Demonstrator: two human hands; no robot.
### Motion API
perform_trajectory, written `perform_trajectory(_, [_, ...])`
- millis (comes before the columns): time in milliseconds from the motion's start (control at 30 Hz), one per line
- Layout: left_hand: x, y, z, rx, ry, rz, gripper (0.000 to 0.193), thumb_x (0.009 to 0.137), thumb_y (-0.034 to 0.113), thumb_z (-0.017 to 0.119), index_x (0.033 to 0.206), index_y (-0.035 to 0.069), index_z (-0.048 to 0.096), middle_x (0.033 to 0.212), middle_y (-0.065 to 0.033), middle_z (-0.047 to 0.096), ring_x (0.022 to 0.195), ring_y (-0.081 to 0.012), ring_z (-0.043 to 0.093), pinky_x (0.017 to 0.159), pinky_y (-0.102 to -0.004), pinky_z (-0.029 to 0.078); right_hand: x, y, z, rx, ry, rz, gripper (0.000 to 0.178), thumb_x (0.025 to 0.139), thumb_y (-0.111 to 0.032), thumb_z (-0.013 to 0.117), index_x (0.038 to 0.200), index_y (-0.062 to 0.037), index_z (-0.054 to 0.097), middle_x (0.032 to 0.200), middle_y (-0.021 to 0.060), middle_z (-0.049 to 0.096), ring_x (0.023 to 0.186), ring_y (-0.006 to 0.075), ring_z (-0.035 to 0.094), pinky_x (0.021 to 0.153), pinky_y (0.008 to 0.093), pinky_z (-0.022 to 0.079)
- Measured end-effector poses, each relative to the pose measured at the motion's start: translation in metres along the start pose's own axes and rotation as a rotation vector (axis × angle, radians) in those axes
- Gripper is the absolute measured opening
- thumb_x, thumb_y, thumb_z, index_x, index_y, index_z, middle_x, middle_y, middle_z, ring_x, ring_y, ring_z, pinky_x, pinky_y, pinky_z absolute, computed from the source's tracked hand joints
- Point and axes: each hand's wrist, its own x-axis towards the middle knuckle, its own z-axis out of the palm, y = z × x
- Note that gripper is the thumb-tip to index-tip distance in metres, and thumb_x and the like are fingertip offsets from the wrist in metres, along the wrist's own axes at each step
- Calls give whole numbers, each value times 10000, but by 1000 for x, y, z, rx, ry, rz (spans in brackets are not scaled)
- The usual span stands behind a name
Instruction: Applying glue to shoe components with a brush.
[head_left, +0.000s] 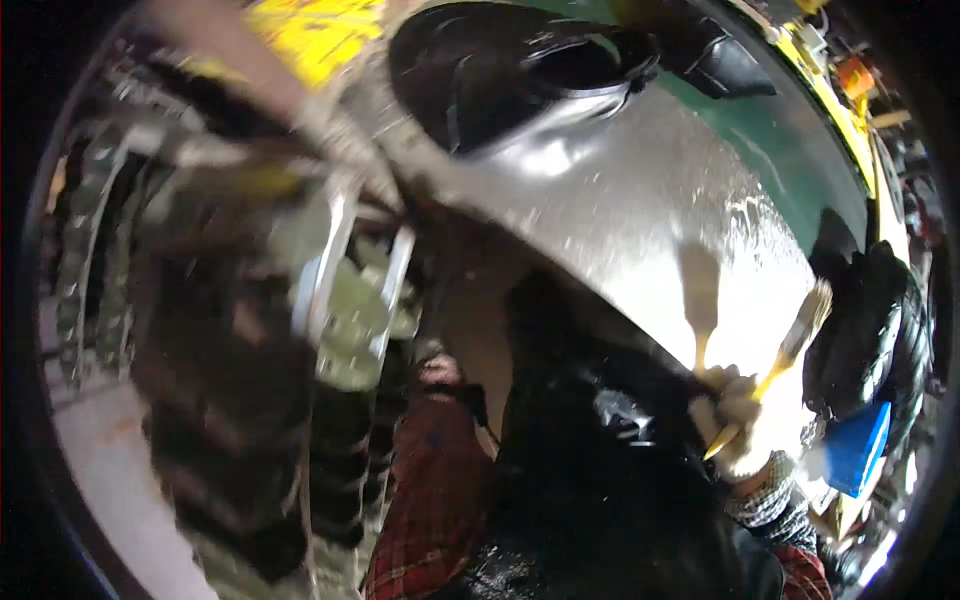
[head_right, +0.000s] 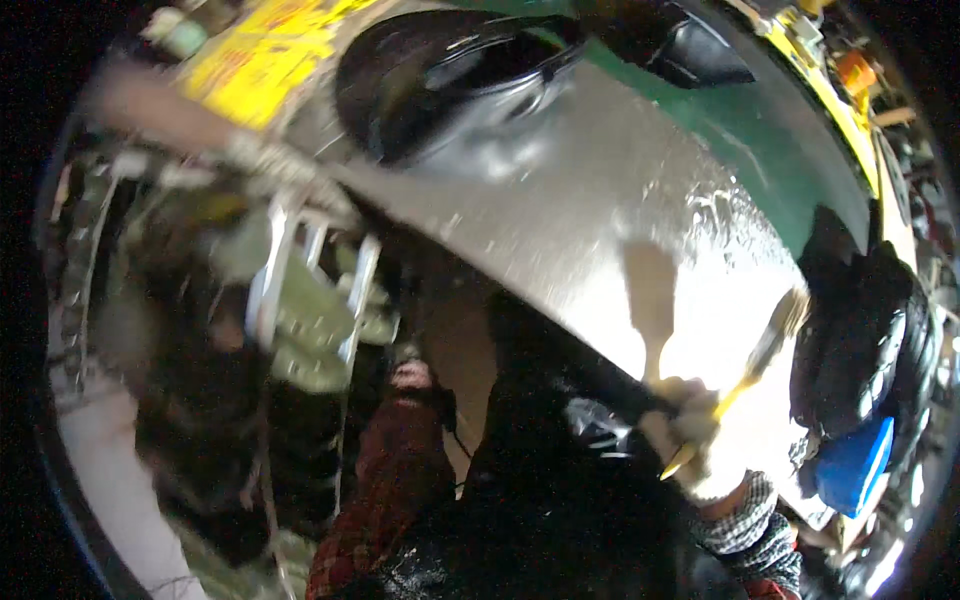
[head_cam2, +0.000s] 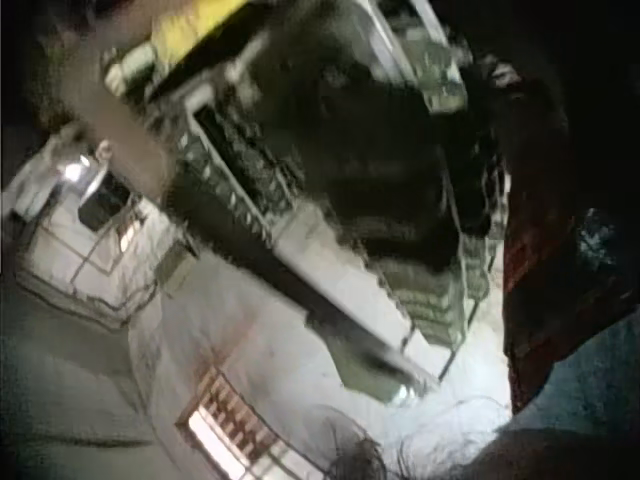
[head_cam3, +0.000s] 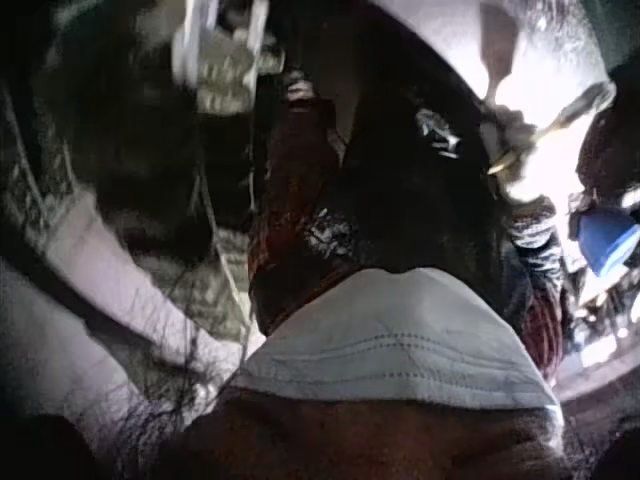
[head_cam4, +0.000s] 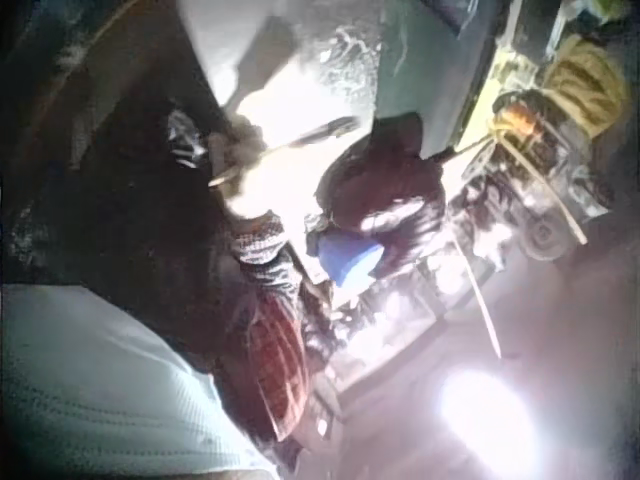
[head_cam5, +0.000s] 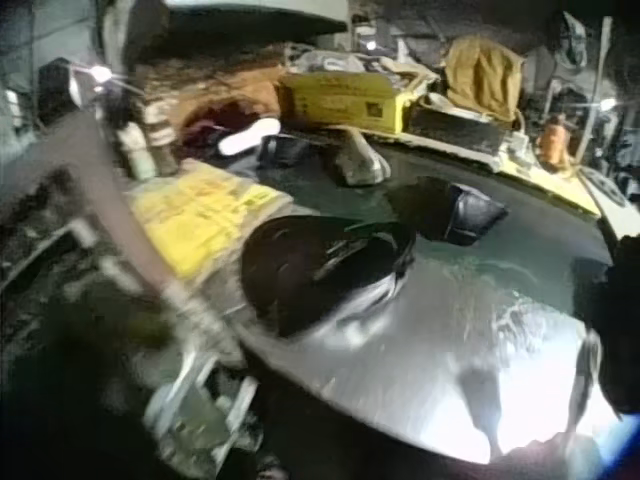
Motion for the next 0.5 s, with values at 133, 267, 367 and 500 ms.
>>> perform_trajectory(133, [81, 33, 40, 120, -33, 32, 462, 956, 283, 590, 1385, 134, 506, 1089, -180, 665, 943, -287, 663, 880, -467, 548, 3, 8, -3, 44, 3, 38, 387, 686, -50, 869, 702, -104, 487, 718, 117, 593, 662, 287, 635, 535, 380, 498])
perform_trajectory(267, [130, 36, 61, 171, 5, -54, 459, 954, 296, 584, 1376, 132, 513, 1076, -179, 666, 930, -291, 662, 878, -470, 545, 21, 9, -28, 43, -414, 63, 180, 800, -122, 781, 932, -16, 720, 672, 52, 607, 628, 212, 642, 518, 338, 512])
perform_trajectory(367, [147, 38, 74, 152, 30, -106, 457, 952, 306, 579, 1370, 130, 519, 1066, -178, 667, 920, -294, 661, 876, -472, 544, 28, 11, -16, 388, -270, 167, 175, 769, 17, 726, 783, -47, 563, 632, 64, 538, 581, 226, 555, 579, 366, 479])
perform_trajectory(500, [155, 32, 73, 64, 72, -156, 455, 950, 319, 572, 1361, 128, 526, 1053, -177, 668, 907, -299, 659, 874, -475, 542, 46, 16, -9, 846, -125, 463, 476, 716, 203, 671, 494, -98, 377, 490, 73, 432, 470, 289, 467, 535, 421, 407])
